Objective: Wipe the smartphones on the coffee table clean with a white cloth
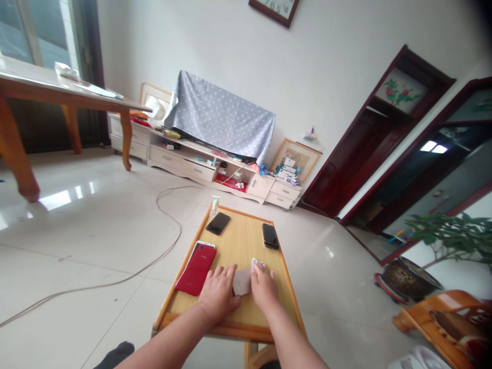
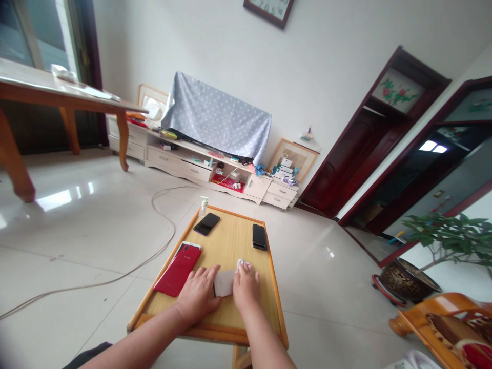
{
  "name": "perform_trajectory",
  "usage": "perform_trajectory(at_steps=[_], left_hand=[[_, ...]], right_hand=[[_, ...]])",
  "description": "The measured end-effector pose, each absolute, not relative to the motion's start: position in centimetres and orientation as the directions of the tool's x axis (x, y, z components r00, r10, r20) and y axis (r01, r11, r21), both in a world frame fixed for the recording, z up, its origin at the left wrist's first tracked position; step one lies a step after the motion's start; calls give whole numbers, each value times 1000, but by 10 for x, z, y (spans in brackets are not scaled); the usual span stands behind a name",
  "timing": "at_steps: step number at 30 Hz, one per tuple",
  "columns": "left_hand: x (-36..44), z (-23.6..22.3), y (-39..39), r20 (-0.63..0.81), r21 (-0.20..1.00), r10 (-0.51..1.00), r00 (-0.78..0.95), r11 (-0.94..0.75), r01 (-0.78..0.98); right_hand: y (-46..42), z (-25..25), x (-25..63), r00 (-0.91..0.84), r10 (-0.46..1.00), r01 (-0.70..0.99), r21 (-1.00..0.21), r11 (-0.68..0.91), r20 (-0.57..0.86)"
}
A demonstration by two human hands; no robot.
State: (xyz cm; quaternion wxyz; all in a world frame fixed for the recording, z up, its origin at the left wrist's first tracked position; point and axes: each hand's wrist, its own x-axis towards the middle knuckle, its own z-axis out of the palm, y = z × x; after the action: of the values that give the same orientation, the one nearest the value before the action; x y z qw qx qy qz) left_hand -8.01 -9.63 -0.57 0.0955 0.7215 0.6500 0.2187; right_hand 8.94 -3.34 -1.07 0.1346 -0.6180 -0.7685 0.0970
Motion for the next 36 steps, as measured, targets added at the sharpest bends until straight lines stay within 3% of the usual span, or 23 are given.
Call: perform_trajectory(at_steps=[3,9,11,14,16,20,22,27,29,34,36], left_hand=[[-80,-4,-96,185,419,981,60,-134,898],[-78,-3,-95,212,435,976,52,-142,889],[-78,-3,-96,203,428,978,53,-137,893],[-78,-3,-96,195,413,979,61,-139,900],[-77,-4,-95,209,413,976,56,-140,900],[-77,-5,-95,215,412,974,64,-150,899],[-77,-3,-95,195,409,978,73,-148,900],[-75,5,-96,157,406,986,64,-124,905],[-75,8,-96,146,406,987,70,-125,905],[-74,9,-95,113,414,990,79,-119,903],[-73,9,-94,124,409,989,82,-126,904]], right_hand=[[-34,-13,91,-128,987,948,-280,151,100],[-64,-20,77,-466,878,825,-305,477,111],[-61,-18,85,-422,899,851,-290,437,115],[-55,-15,98,-224,967,928,-277,250,121],[-59,-15,98,-201,972,929,-291,227,118],[-84,-16,86,-426,896,833,-334,441,121],[-89,-15,88,-456,881,814,-342,470,126],[-71,-8,113,-163,984,939,-296,177,70],[-72,-8,114,-112,991,950,-286,128,72],[-102,-11,97,-381,916,866,-299,401,126],[-103,-9,101,-372,920,869,-302,392,124]])
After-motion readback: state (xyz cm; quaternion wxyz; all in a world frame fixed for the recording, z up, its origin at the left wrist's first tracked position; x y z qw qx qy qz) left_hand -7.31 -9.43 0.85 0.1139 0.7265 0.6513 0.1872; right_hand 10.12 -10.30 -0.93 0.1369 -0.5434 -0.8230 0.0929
